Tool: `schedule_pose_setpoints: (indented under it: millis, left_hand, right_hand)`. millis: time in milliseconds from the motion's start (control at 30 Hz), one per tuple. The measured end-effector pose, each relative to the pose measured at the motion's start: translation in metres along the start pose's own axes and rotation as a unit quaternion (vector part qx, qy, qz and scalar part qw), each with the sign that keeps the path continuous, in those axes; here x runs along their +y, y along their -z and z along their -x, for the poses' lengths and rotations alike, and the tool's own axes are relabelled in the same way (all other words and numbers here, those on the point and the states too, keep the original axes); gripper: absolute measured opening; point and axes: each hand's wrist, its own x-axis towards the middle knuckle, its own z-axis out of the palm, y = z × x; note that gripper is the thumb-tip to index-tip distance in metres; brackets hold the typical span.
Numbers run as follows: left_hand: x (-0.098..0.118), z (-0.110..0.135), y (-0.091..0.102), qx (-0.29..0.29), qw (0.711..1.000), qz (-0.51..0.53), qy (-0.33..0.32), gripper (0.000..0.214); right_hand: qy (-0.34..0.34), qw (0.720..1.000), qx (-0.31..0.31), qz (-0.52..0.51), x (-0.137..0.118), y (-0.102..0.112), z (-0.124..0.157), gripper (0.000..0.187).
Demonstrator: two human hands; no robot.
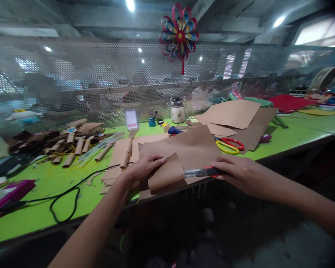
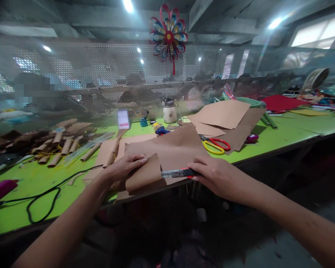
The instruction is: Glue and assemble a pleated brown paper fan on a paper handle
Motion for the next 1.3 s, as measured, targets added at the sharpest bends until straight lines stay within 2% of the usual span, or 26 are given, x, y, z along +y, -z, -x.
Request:
schedule_pose_setpoints:
  millis: [133, 233, 467, 700, 867, 1067, 1300]
  left_hand:
    - [0.01, -0.015, -0.004, -0.009, 0.997, -0.064, -0.033, 0.044]
    - [0.015, -0.029, -0.007, -0.005, 0.993, -0.111, -0.05, 0.042]
    - [-0.002, -0.048, -0.023, 0.018, 0.973, -0.224, -0.049, 0.037]
    - [0.001, -0.039, -0.039, 0.077, 0.926, -0.357, -0.093, 0.028]
    - [0.004, -0.028, -0.049, 0.11, 0.896, -0.418, -0.103, 0.027]
    - [0.013, -0.021, -0.051, 0.116, 0.834, -0.523, -0.131, 0.022]
    - [0.021, -0.018, -0.053, 0.117, 0.825, -0.54, -0.119, 0.021]
  right_hand:
    - [0.002, 0.999, -0.038, 0.017, 0.011, -0.002, -0.014, 0.032]
    - [0.01, 0.997, -0.072, -0.009, 0.02, -0.008, -0.019, 0.032]
    - [0.015, 0.995, -0.096, -0.023, 0.028, -0.027, -0.014, 0.032]
    - [0.034, 0.997, -0.068, -0.025, 0.036, -0.034, -0.009, 0.031]
    - [0.042, 0.995, -0.074, -0.042, 0.04, -0.037, -0.009, 0.031]
    - [0.044, 0.995, -0.083, -0.03, 0.041, -0.039, -0.01, 0.03]
    - [0.065, 0.997, -0.045, -0.006, 0.045, -0.047, -0.007, 0.025]
